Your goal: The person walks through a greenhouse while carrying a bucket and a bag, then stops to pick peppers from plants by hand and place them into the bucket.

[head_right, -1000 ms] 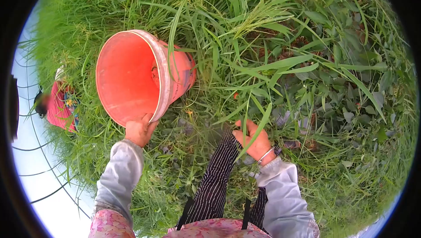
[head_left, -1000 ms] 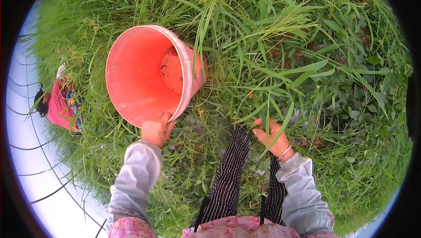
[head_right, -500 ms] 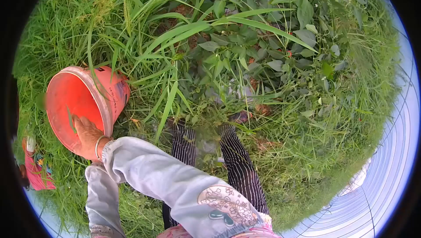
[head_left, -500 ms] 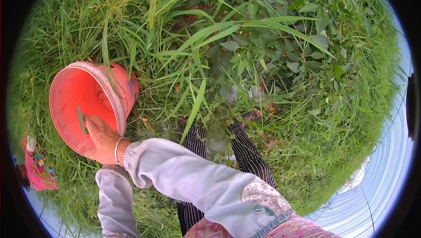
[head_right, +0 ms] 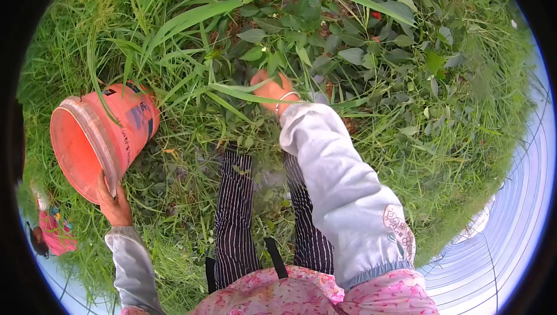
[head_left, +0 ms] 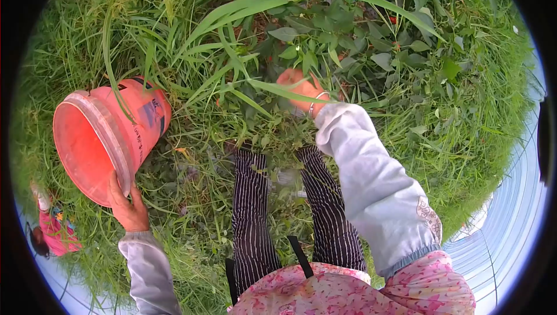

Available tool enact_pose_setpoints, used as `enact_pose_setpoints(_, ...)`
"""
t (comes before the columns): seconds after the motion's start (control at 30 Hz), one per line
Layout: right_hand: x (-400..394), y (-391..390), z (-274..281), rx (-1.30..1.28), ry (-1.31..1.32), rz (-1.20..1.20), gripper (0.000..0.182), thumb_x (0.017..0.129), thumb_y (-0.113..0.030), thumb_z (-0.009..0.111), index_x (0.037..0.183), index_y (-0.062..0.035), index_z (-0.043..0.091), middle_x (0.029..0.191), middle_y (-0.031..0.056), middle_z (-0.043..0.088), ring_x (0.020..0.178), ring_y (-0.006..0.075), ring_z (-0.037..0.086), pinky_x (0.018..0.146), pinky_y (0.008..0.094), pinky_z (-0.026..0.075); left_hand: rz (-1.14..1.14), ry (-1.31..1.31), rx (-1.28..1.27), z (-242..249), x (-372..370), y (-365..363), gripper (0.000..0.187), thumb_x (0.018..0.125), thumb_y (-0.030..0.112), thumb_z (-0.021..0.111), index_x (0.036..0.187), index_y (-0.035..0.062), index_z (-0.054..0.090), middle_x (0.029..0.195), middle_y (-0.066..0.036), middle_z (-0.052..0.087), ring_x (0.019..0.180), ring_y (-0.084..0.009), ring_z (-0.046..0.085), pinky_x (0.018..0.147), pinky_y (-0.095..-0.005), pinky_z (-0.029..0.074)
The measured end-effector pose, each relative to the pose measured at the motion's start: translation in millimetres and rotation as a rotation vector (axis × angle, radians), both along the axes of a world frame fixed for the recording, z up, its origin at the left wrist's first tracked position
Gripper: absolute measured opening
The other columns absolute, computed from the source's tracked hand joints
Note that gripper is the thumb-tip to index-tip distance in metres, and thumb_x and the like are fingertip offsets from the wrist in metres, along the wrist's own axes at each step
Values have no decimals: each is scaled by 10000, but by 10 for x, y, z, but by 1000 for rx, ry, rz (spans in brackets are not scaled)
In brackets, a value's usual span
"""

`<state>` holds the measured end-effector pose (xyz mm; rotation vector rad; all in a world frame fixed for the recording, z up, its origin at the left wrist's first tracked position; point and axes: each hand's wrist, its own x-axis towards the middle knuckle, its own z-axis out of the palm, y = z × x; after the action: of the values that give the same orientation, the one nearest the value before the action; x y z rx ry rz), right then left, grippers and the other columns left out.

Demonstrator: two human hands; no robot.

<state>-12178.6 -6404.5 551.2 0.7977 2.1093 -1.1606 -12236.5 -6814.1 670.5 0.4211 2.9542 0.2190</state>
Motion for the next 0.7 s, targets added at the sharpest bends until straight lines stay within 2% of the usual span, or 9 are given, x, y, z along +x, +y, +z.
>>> enact_pose_setpoints(0.2, 262, 67, -517, 65, -331, 215, 460, 780, -292, 542, 1127, 6, 498, 1059, 231, 544, 981, 298, 533, 883, 353, 398, -253, -68, 101, -30, 236, 805, 389, 739, -32, 560, 1121, 7, 493, 1121, -179, 501, 1040, -350, 492, 865, -383, 408)
enact_pose_setpoints(0.23, 379, -78, -774, 128, -304, 27, 536, 754, -281, 589, 1178, 20, 462, 1127, 225, 517, 1039, 273, 508, 910, 329, 375, -266, -119, 120, -103, 313, 916, 357, 732, -28, 565, 1084, 9, 511, 1111, -177, 505, 1025, -347, 501, 854, -380, 417)
enact_pose_setpoints(0.33, 387, -178, -913, -427, 29, -514, 570, 730, -270, 624, 1184, 28, 450, 1147, 195, 516, 1056, 277, 494, 926, 311, 352, -246, -285, 200, -317, 593, 1191, 306, 723, -11, 573, 1026, 21, 541, 1085, -169, 516, 984, -339, 523, 822, -375, 437)
enact_pose_setpoints(0.37, 369, -216, -1068, -316, -24, -475, 572, 733, -268, 626, 1193, 18, 443, 1147, 155, 527, 1050, 274, 487, 928, 312, 342, -231, -348, 232, -370, 676, 1272, 296, 722, -4, 575, 1015, 26, 546, 1076, -166, 520, 971, -337, 529, 812, -373, 443)
enact_pose_setpoints(0.43, 452, -357, -1480, -396, 22, -677, 519, 750, -261, 608, 1183, -17, 459, 1115, 131, 542, 1018, 270, 494, 900, 313, 359, -218, -406, 259, -462, 776, 1415, 275, 724, 2, 576, 997, 31, 555, 1058, -163, 530, 953, -330, 539, 799, -370, 449)
enact_pose_setpoints(0.5, 470, -286, -1240, -422, 127, -721, 372, 760, -220, 624, 1085, -68, 525, 1015, 100, 571, 952, 240, 510, 830, 309, 400, -190, -431, 297, -521, 842, 1548, 240, 727, 9, 575, 965, 33, 565, 1029, -161, 545, 918, -327, 553, 780, -365, 456)
enact_pose_setpoints(0.57, 738, -152, -1338, -780, 190, -922, 286, 763, -184, 634, 1017, -82, 550, 964, 93, 578, 923, 231, 525, 789, 307, 416, -150, -476, 358, -570, 863, 1667, 223, 733, 9, 569, 955, 33, 568, 1014, -161, 552, 898, -327, 560, 771, -364, 459)
enact_pose_setpoints(0.63, 651, -116, -1035, -915, 150, -1290, 181, 775, -120, 629, 940, -75, 570, 895, 84, 584, 867, 213, 559, 746, 319, 451, -123, -503, 420, -648, 863, 1798, 186, 750, 18, 556, 935, 30, 571, 958, -150, 572, 851, -310, 576, 742, -355, 463)
enact_pose_setpoints(0.7, 672, -65, -915, -1114, 222, -1311, 177, 812, -142, 578, 971, -79, 532, 898, 97, 586, 831, 223, 574, 729, 330, 452, -36, -609, 466, -727, 858, 1945, 171, 761, 21, 549, 930, 25, 568, 917, -143, 580, 825, -295, 582, 724, -345, 463)
